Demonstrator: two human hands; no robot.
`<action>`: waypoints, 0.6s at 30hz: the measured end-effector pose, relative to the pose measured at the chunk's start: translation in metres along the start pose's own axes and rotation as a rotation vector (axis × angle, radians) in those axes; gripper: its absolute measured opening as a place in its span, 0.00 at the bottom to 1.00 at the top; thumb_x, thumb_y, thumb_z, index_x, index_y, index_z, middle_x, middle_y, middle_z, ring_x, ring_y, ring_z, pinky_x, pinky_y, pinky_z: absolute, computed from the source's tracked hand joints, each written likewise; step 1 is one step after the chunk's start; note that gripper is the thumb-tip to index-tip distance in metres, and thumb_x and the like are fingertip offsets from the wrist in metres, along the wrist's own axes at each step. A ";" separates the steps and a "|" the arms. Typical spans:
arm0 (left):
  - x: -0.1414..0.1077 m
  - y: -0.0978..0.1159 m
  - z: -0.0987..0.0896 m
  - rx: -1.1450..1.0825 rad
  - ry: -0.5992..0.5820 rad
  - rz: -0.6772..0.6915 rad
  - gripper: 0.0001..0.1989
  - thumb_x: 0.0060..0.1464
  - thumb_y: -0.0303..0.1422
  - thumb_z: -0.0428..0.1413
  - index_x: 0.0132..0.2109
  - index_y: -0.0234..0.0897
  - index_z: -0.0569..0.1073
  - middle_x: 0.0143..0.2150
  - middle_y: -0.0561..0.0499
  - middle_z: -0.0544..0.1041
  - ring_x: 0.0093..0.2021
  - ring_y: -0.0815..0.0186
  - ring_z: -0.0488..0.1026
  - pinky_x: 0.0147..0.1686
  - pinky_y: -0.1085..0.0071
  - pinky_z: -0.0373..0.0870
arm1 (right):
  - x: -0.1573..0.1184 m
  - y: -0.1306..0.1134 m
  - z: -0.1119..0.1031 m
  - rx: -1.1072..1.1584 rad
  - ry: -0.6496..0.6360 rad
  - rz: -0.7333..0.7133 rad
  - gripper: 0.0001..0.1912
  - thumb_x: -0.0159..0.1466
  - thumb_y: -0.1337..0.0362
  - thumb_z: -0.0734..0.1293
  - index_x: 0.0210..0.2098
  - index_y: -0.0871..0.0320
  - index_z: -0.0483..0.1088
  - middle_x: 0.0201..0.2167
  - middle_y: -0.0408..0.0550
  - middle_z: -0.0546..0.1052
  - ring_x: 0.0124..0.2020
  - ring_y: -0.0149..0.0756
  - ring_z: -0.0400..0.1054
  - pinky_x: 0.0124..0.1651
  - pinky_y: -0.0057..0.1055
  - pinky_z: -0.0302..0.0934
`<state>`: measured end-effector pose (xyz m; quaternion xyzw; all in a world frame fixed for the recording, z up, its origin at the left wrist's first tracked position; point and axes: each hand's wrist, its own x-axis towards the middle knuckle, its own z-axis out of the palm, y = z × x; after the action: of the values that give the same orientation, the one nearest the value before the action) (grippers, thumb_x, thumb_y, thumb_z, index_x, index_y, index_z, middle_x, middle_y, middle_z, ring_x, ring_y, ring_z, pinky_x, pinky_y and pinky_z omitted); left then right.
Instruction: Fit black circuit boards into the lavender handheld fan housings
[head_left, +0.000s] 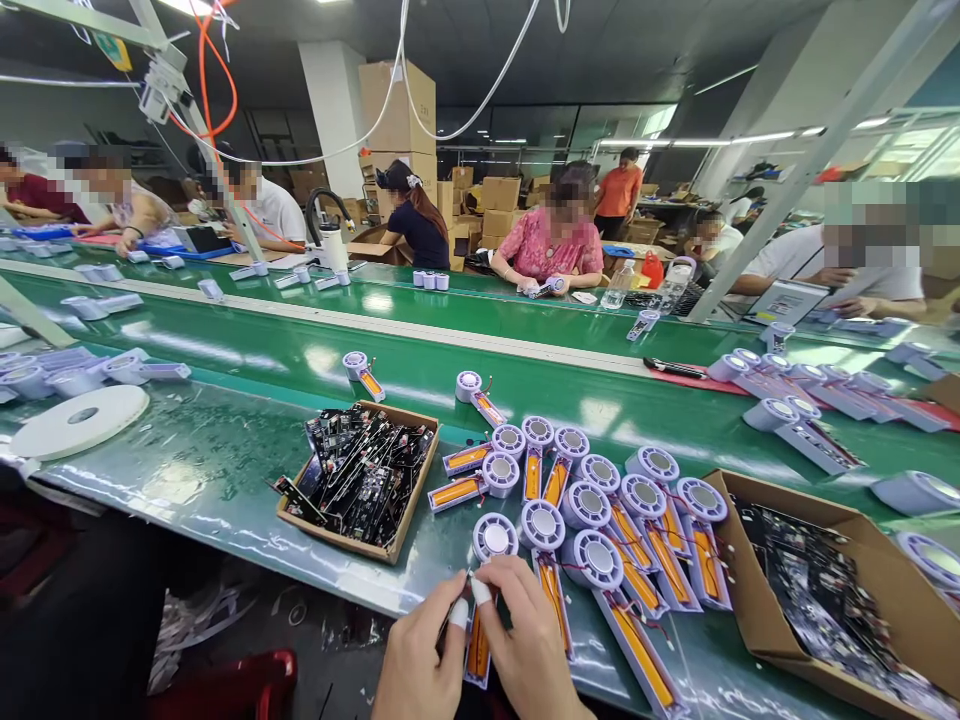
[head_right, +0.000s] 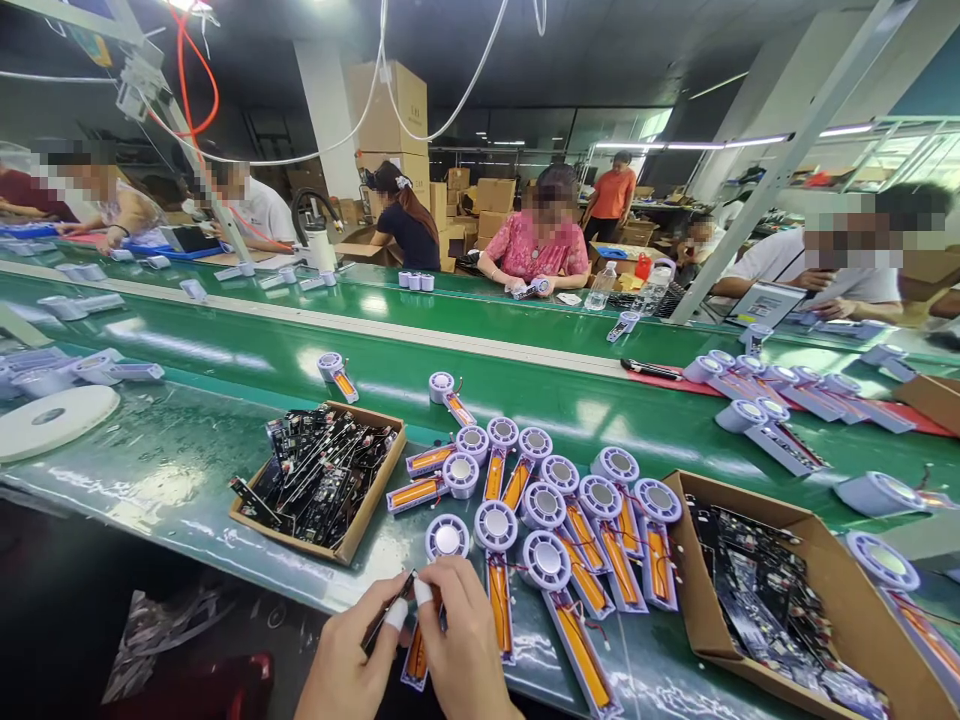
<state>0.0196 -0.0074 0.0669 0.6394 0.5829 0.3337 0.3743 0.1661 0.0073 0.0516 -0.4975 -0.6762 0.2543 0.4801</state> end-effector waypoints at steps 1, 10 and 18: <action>0.000 0.000 0.000 -0.033 -0.019 -0.016 0.17 0.63 0.37 0.48 0.53 0.40 0.75 0.48 0.43 0.81 0.41 0.59 0.80 0.44 0.70 0.76 | 0.000 -0.001 -0.001 0.020 -0.004 0.020 0.07 0.69 0.67 0.59 0.40 0.54 0.69 0.39 0.49 0.72 0.41 0.38 0.69 0.45 0.33 0.65; 0.008 0.009 -0.013 -0.166 -0.065 -0.033 0.17 0.60 0.42 0.53 0.52 0.42 0.77 0.47 0.44 0.81 0.35 0.62 0.78 0.34 0.72 0.77 | 0.014 -0.004 -0.015 0.100 -0.153 0.128 0.06 0.69 0.65 0.60 0.39 0.54 0.70 0.33 0.44 0.72 0.32 0.34 0.66 0.36 0.29 0.62; 0.013 -0.007 -0.016 -0.231 -0.129 -0.050 0.17 0.62 0.41 0.51 0.51 0.41 0.77 0.47 0.44 0.79 0.32 0.66 0.75 0.36 0.71 0.76 | 0.033 -0.018 -0.037 0.143 -0.342 0.152 0.11 0.68 0.67 0.62 0.39 0.50 0.77 0.33 0.44 0.72 0.35 0.36 0.69 0.37 0.29 0.60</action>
<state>0.0034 0.0069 0.0692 0.5975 0.5310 0.3472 0.4904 0.1901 0.0259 0.0947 -0.4614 -0.6886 0.4181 0.3718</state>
